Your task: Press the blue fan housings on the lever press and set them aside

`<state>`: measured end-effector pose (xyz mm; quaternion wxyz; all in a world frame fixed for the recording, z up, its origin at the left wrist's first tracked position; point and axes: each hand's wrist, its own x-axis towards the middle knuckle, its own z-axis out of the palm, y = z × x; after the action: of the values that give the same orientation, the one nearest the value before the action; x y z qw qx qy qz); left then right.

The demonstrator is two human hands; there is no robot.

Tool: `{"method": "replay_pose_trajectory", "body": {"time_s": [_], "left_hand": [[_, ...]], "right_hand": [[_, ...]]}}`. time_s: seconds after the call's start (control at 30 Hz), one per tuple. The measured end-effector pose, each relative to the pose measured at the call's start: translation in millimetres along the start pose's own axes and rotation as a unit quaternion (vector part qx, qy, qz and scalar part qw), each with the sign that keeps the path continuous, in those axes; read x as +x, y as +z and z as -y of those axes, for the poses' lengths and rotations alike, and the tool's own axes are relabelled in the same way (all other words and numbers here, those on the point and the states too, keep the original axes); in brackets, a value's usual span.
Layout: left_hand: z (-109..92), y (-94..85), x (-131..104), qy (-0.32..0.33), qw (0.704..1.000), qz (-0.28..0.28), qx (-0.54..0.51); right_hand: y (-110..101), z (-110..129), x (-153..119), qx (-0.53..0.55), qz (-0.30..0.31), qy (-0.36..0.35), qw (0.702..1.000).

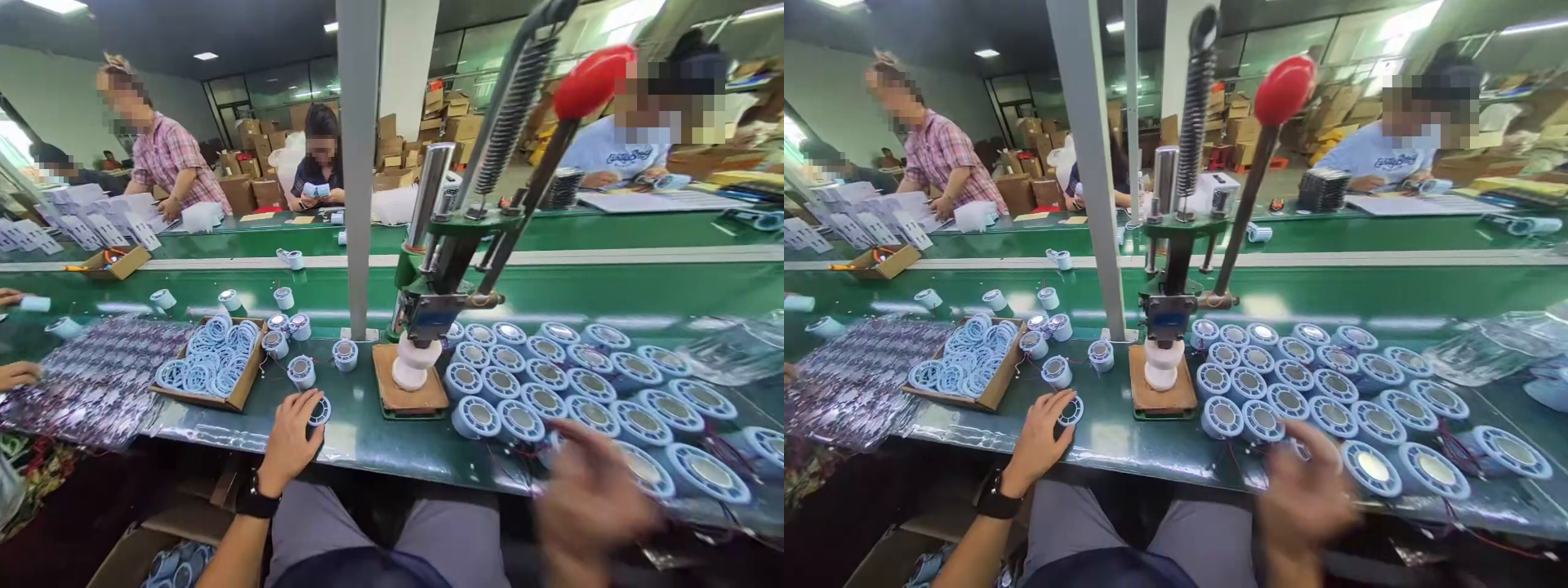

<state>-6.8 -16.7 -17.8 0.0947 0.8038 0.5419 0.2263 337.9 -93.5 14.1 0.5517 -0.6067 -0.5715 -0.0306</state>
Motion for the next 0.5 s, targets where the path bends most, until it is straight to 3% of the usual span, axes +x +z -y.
{"method": "replay_pose_trajectory", "body": {"time_s": [0.1, 0.17, 0.23, 0.33, 0.5], "left_hand": [[-2.4, 2.8, 2.9, -0.031, 0.999, -0.03, 0.02], [-2.3, 1.5, 2.2, -0.05, 0.997, -0.045, 0.037], [-0.1, -1.2, -0.7, -0.035, 0.998, -0.039, 0.036], [3.9, -3.2, -6.0, 0.017, 1.0, -0.003, 0.013], [-0.5, -1.1, -8.0, -0.006, 1.0, -0.011, 0.01]], "right_hand": [[89.4, 49.1, 4.6, 0.047, 0.097, -0.101, 0.989], [148.4, 67.9, 20.4, 0.034, 0.203, -0.095, 0.974], [188.1, 73.7, 34.1, 0.023, 0.276, -0.073, 0.958], [203.7, 68.6, 31.2, 0.039, 0.294, -0.071, 0.952], [162.7, 54.7, -22.6, 0.085, 0.281, -0.088, 0.952]]}}
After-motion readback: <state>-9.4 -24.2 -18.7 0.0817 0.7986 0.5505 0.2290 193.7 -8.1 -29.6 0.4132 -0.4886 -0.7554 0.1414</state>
